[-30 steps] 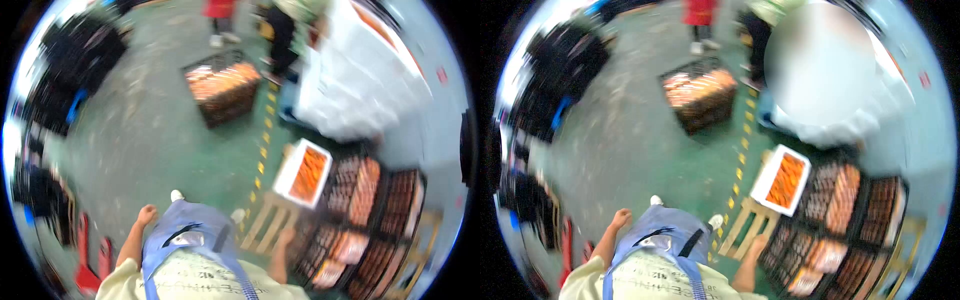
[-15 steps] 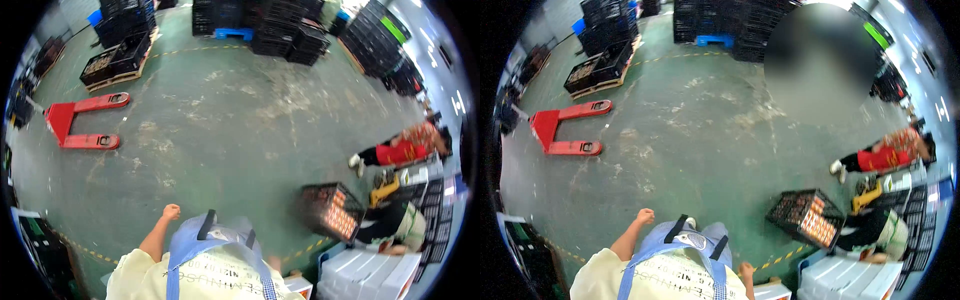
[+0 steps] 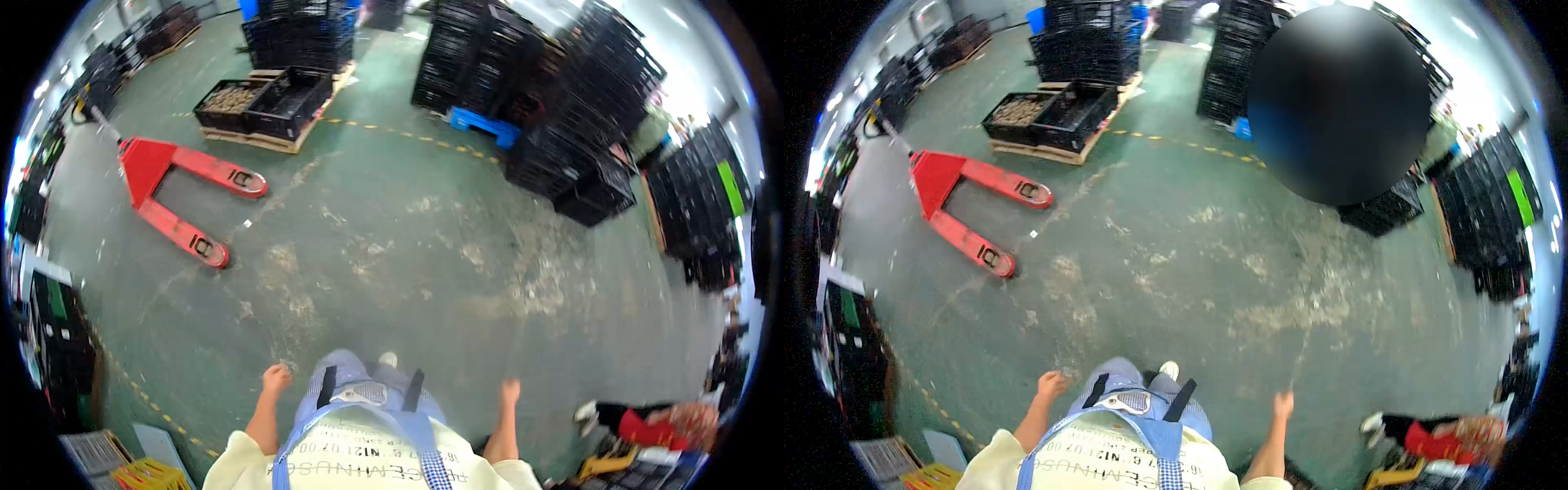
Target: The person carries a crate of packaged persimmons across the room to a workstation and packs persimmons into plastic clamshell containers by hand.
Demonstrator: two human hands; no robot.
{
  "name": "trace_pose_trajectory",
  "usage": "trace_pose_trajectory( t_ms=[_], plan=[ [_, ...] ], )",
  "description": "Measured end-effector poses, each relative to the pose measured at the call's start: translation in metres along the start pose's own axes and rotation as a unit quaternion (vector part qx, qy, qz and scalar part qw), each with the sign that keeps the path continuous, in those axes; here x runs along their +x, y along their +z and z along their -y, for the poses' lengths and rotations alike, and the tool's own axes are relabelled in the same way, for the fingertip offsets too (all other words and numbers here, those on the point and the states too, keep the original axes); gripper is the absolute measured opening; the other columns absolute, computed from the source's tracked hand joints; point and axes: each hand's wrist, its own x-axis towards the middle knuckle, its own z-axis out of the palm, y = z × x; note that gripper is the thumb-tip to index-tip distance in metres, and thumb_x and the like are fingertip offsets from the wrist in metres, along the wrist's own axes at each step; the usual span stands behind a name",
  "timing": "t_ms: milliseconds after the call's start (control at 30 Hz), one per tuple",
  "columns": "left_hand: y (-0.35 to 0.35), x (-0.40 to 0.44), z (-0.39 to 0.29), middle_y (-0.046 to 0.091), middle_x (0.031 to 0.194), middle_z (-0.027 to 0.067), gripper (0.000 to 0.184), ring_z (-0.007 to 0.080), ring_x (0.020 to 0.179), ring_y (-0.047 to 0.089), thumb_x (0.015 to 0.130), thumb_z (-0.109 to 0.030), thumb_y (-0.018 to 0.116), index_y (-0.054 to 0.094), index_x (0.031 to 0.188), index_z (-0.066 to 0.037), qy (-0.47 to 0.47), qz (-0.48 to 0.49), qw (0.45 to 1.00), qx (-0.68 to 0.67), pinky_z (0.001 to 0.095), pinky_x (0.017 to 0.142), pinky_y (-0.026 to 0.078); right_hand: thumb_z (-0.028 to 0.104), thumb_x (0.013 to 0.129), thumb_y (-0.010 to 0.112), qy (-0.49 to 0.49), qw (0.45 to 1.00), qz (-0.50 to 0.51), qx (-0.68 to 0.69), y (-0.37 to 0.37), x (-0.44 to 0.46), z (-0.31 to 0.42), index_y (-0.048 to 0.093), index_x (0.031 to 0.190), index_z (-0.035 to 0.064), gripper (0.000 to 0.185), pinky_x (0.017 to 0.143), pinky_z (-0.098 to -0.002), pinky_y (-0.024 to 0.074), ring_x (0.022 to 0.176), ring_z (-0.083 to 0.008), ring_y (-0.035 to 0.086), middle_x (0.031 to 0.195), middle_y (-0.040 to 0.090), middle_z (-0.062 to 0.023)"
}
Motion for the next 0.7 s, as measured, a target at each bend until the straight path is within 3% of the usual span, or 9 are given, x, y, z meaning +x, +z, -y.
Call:
trace_pose_trajectory(
  t_ms=[67,100,133,333,400,600,633,667,700],
  plan=[
    [-0.026,-0.028,0.01,0.055,0.063,0.0065,0.004,0.02,0.053,0.055,0.081,-0.009,0.054,0.057,0.082,-0.006,-0.047,-0.133,0.977,-0.158,0.0325,0.045,0.046,0.016,0.083,0.055,-0.269,0.958,0.051,0.082,-0.014,0.089,0.25,0.055,0.099,0.0005,0.022,0.075,-0.0362,0.0449,0.085,-0.0293,0.059,0.091,0.06,-0.0156],
    [-0.04,-0.044,0.014,0.055,0.062,0.0071,0.008,0.0223,0.052,0.054,0.079,-0.011,0.053,0.058,0.073,-0.009,0.018,-0.075,0.947,0.31,0.0339,0.045,0.045,0.014,0.083,0.054,-0.346,0.927,0.05,0.139,-0.018,0.106,0.371,0.054,0.101,0.0009,0.022,0.075,-0.033,0.0449,0.086,-0.0273,0.059,0.093,0.06,-0.0152],
    [-0.053,-0.055,0.02,0.055,0.061,0.0078,0.014,0.0246,0.051,0.053,0.076,-0.013,0.052,0.059,0.064,-0.012,0.072,0.002,0.701,0.71,0.0352,0.045,0.044,0.012,0.083,0.055,-0.41,0.897,0.094,0.137,-0.023,0.117,0.484,0.054,0.104,0.0021,0.024,0.075,-0.0321,0.0458,0.086,-0.0257,0.06,0.093,0.06,-0.0144],
    [-0.11,-0.001,0.01,0.061,0.074,0.0153,0.009,0.03,0.071,0.059,0.072,-0.012,0.057,0.064,0.072,-0.007,0.1,0.208,0.555,0.799,0.0416,0.062,0.045,0.01,0.077,0.053,-0.851,0.493,0.158,0.09,-0.085,-0.039,0.91,0.056,0.107,0.0074,0.031,0.076,-0.0388,0.0474,0.087,-0.0295,0.059,0.093,0.06,-0.0127],
    [-0.046,0.056,-0.068,0.061,0.078,0.0111,0.024,0.0236,0.064,0.058,0.085,-0.019,0.047,0.062,0.078,-0.002,0.007,-0.2,0.762,0.616,0.0369,0.055,0.046,0.011,0.072,0.053,-0.908,0.337,0.239,-0.074,-0.105,-0.084,0.97,0.057,0.089,0.0044,0.018,0.079,-0.0391,0.0463,0.087,-0.0274,0.059,0.09,0.061,-0.0127],
    [0.106,0.492,-0.462,0.059,0.085,0.0237,0.028,0.032,0.082,0.056,0.085,-0.024,0.049,0.059,0.093,0.001,0.395,-0.19,0.696,0.569,0.0398,0.071,0.046,0.019,0.068,0.055,-0.993,0.115,0.013,-0.012,-0.11,-0.037,1.046,0.057,0.077,0.0031,0.018,0.08,-0.0344,0.0434,0.075,-0.0216,0.052,0.077,0.054,-0.0063],
    [0.171,0.472,-0.563,0.059,0.093,0.0178,0.028,0.0273,0.087,0.055,0.085,-0.022,0.051,0.057,0.1,0.0,0.374,-0.047,0.89,0.256,0.0365,0.075,0.045,0.018,0.067,0.055,-0.993,0.117,0.012,-0.022,-0.11,-0.011,1.07,0.057,0.078,0.003,0.019,0.079,-0.034,0.0432,0.074,-0.0215,0.052,0.077,0.054,-0.0065],
    [0.24,0.443,-0.671,0.06,0.1,0.0118,0.029,0.0227,0.092,0.055,0.086,-0.021,0.052,0.055,0.107,-0.001,0.311,0.054,0.941,-0.118,0.0332,0.078,0.044,0.018,0.066,0.055,-0.992,0.122,0.011,-0.034,-0.11,0.018,1.095,0.057,0.079,0.0028,0.02,0.078,-0.0337,0.043,0.074,-0.0213,0.052,0.078,0.054,-0.0067],
    [0.29,0.396,-0.751,0.06,0.092,0.009,0.026,0.0187,0.079,0.056,0.086,-0.021,0.053,0.056,0.104,-0.003,0.33,0.038,0.943,-0.033,0.0303,0.067,0.045,0.017,0.065,0.056,-0.991,0.125,0.011,-0.052,-0.111,0.047,1.119,0.058,0.08,0.0027,0.021,0.077,-0.0333,0.0428,0.074,-0.0211,0.051,0.079,0.054,-0.0069]
  ],
)
